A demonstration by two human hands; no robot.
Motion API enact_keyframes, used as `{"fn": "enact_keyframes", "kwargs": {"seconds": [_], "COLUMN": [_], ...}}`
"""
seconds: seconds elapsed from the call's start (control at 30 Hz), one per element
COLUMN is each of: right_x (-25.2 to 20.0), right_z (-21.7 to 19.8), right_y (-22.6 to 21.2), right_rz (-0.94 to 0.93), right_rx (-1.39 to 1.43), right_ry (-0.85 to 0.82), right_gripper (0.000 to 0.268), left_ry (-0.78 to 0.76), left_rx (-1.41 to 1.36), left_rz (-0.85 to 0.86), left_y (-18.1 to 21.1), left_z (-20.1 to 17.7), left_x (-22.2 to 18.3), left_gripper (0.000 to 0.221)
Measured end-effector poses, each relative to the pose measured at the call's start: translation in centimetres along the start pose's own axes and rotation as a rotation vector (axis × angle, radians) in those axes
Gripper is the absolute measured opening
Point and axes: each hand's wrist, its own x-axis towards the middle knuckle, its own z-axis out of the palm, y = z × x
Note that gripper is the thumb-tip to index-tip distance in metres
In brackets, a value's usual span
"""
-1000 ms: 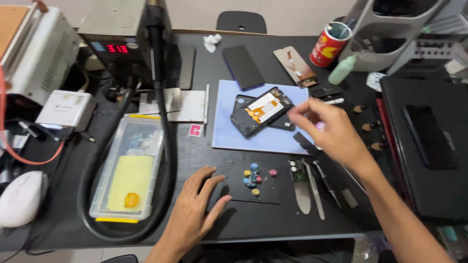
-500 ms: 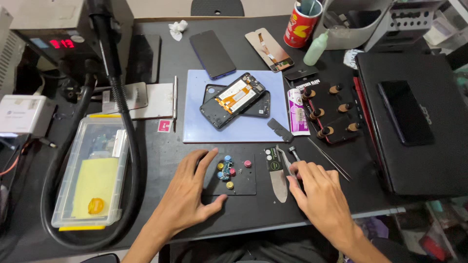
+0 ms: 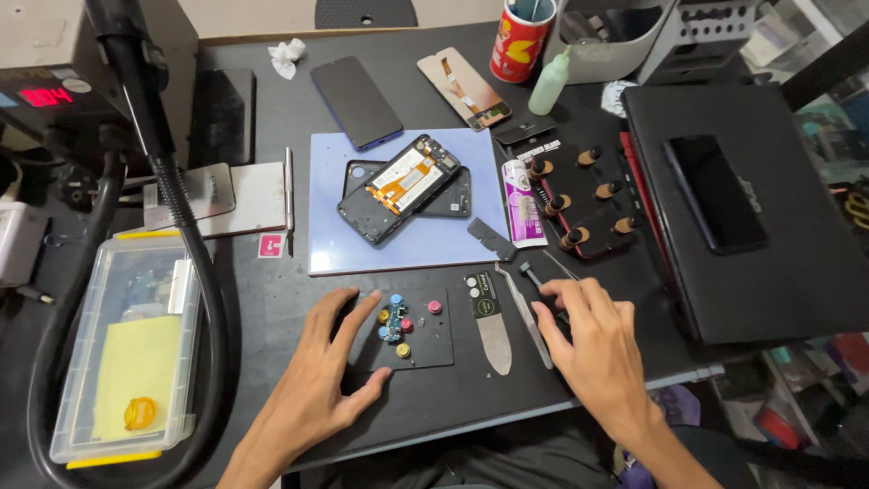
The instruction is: The person disassembles a smartphone, removes internal components using tweezers, applies heat with a heat gun, and replaces a screen panel.
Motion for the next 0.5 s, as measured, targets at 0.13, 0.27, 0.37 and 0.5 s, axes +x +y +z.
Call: {"fn": "enact_keyframes", "kwargs": {"seconds": [0.13, 0.27, 0.37, 0.5], "right_x": [0.6, 0.9, 1.2, 1.7], "right_z": [-0.1, 0.1, 0.5, 0.8], "right_y": [0.7, 1.0, 1.0, 0.5], "right_rz": [-0.037, 0.0, -0.006, -0.032], "right_rx": [-0.01, -0.017, -0.019, -0.046], "right_ry": [0.003, -0.031, -0.006, 0.033], "right_gripper": [0.029, 0.027, 0.027, 0.028], "left_ry": [-0.022, 0.011, 0.052, 0.055], "left_rx": [-0.012, -0.009, 0.015, -0.004], "left_rz": [-0.032, -0.023, 0.016, 0.024], "left_y": [0.2, 0.4, 0.6, 1.1], "left_z": [0.1, 0.3, 1.0, 2.0], "left_x": [0.1, -0.1, -0.2, 0.0], "left_gripper": [0.088, 0.089, 0.088, 0.085]}}
